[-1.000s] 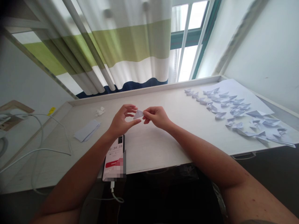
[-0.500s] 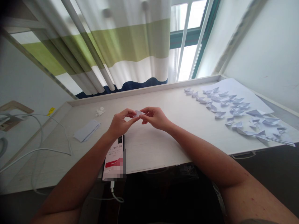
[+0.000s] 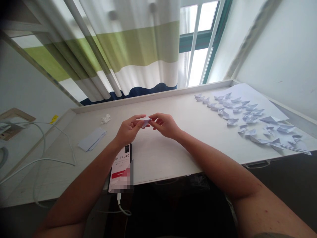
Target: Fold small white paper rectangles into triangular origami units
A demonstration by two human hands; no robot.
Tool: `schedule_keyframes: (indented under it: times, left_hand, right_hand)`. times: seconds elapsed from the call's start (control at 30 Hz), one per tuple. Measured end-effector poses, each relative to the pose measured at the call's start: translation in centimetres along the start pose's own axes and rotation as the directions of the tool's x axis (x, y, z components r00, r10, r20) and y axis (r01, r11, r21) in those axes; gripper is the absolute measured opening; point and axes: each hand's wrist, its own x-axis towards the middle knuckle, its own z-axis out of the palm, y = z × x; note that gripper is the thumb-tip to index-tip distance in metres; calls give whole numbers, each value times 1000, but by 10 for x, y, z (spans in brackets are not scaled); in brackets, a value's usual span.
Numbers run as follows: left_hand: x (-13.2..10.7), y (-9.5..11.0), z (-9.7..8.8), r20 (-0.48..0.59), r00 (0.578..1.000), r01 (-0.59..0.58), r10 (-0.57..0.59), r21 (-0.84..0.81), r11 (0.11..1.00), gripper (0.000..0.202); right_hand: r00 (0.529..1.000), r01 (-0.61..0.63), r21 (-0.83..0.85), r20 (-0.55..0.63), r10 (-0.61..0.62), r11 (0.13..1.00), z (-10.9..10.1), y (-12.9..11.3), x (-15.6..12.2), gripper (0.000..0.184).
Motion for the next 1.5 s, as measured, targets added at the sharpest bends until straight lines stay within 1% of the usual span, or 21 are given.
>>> schedule_keyframes:
  times: [0.1,0.17,0.23,0.33,0.4,0.47,0.57,0.63,0.77,0.83,0.9,1.0,1.1,1.2,1.27,1.33,1.4,1.47,1.5]
  left_hand:
    - [-1,-1,2,40,999,-32,28,97,995,44]
    - [-1,-2,3,51,999,-25,18,145,989,39]
    - [0,-4,5,48,999,13,-18,103,995,40]
    - [1,-5,7,36,997,71,-69,-72,995,47]
    - [1,-4,10,16,997,77,-76,-138,987,48]
    - [1,-2,12,-12,998,62,-65,-144,988,45]
    - [-1,2,14,-29,998,45,-48,-100,994,44]
    - [-3,4,14,-25,999,43,-44,-46,998,43]
    - [-5,6,13,-6,999,41,-41,38,998,36]
    - [-5,5,13,-2,999,38,-38,38,999,30]
    - [-5,5,13,-8,999,44,-44,2,999,26]
    - [-2,5,13,-30,996,81,-84,-114,990,22]
    - [1,8,11,-67,983,151,-173,-249,957,19]
    - [4,10,8,-94,962,202,-255,-380,903,20]
    - [4,10,5,-102,957,202,-272,-440,875,24]
    - [4,9,4,-100,962,186,-254,-441,878,30]
    - [3,9,5,-107,968,168,-229,-403,900,37]
    - [2,9,6,-116,969,160,-217,-370,915,44]
    - [2,9,6,-119,969,162,-217,-361,918,47]
  right_hand:
    - [998,55,-103,-15,-57,993,3,0,-2,30]
    - [996,87,-151,-19,-91,985,5,1,-3,27]
    - [993,115,-184,-6,-118,976,6,3,-3,26]
    - [991,129,-226,8,-130,966,7,2,-2,26]
    - [995,96,-270,-9,-103,958,8,0,-1,26]
    - [997,48,-316,-35,-62,947,11,-3,-1,25]
    - [997,-5,-387,-78,-28,922,15,-6,-2,22]
    - [994,-36,-425,-107,-11,904,18,-7,-3,17]
    - [992,-89,-446,-119,39,891,20,-7,-3,7]
    - [992,-98,-464,-119,48,881,20,-6,-2,7]
    - [992,-97,-483,-122,42,870,21,-5,-2,9]
    - [991,-59,-481,-131,-5,875,22,-3,-2,11]
    - [990,61,-453,-84,-110,889,20,-3,-4,12]
    - [978,174,-481,-21,-209,859,16,-5,-5,24]
    - [969,222,-508,19,-247,832,13,-5,-5,30]
    - [961,260,-508,54,-271,821,10,-4,-5,31]
    - [959,272,-464,57,-278,843,10,-3,-5,28]
    - [968,239,-373,14,-252,897,10,-3,-3,26]
    - [975,201,-315,-26,-220,927,11,-3,-3,26]
